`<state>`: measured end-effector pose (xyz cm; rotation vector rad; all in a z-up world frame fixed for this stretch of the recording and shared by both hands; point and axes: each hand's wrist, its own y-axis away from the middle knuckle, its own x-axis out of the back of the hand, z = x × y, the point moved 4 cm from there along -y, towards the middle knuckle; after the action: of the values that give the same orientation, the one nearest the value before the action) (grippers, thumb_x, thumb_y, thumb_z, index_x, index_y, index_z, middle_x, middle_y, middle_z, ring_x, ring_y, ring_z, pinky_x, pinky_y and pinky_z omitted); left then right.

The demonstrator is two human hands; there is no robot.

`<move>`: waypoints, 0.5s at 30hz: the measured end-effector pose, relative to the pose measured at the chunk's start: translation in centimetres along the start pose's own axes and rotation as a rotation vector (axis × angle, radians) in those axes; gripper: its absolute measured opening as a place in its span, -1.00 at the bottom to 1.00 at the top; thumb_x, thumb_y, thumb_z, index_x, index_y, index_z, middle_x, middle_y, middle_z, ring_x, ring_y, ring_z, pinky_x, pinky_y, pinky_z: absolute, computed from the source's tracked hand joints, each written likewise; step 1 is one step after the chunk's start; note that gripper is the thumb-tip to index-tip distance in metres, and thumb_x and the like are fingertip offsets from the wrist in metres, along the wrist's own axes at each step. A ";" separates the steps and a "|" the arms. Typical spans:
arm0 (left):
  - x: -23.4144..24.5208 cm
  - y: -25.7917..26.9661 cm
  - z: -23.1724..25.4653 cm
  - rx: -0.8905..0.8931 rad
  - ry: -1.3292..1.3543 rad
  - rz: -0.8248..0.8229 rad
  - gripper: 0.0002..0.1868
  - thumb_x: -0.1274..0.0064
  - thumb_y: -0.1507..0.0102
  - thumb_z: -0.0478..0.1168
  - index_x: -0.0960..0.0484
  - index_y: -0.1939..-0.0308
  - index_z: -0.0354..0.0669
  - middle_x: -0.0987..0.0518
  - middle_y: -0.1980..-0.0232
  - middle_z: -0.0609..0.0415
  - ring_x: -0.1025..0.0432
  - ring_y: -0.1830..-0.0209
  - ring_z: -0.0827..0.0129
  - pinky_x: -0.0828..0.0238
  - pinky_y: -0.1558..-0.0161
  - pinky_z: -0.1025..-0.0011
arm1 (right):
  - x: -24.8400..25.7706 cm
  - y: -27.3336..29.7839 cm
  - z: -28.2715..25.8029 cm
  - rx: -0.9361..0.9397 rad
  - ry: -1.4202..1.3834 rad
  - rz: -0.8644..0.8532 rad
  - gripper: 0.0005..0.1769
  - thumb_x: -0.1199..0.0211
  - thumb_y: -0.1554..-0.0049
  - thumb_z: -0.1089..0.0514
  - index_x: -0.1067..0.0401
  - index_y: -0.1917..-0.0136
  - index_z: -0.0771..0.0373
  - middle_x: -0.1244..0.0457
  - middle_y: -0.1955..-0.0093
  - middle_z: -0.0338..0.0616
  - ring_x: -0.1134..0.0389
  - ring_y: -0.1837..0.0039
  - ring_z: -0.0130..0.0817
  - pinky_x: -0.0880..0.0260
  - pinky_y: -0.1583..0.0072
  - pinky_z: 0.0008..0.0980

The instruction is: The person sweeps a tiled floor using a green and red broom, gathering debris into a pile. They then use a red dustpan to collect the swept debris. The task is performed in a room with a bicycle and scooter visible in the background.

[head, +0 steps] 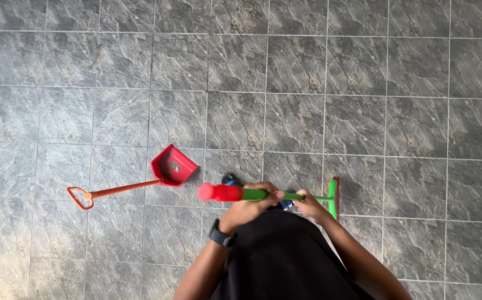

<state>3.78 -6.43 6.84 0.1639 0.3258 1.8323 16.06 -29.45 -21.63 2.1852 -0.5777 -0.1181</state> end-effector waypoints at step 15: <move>3.8 0.3 4.0 -0.504 -0.279 -0.105 -0.68 -0.23 -0.16 -0.39 -0.37 0.56 -0.25 -0.40 0.51 0.06 -0.34 0.43 0.20 -0.31 0.01 0.22 | -7.3 -8.5 -8.9 0.261 0.078 0.156 -0.75 -0.31 -0.21 -0.05 -0.42 0.01 0.13 -0.33 0.13 -0.26 -0.32 0.03 -0.43 -0.36 -0.01 -0.32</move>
<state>3.56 -2.34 10.53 0.0477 -0.3173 1.7043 15.18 -15.28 -23.26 2.3727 -0.7517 0.1320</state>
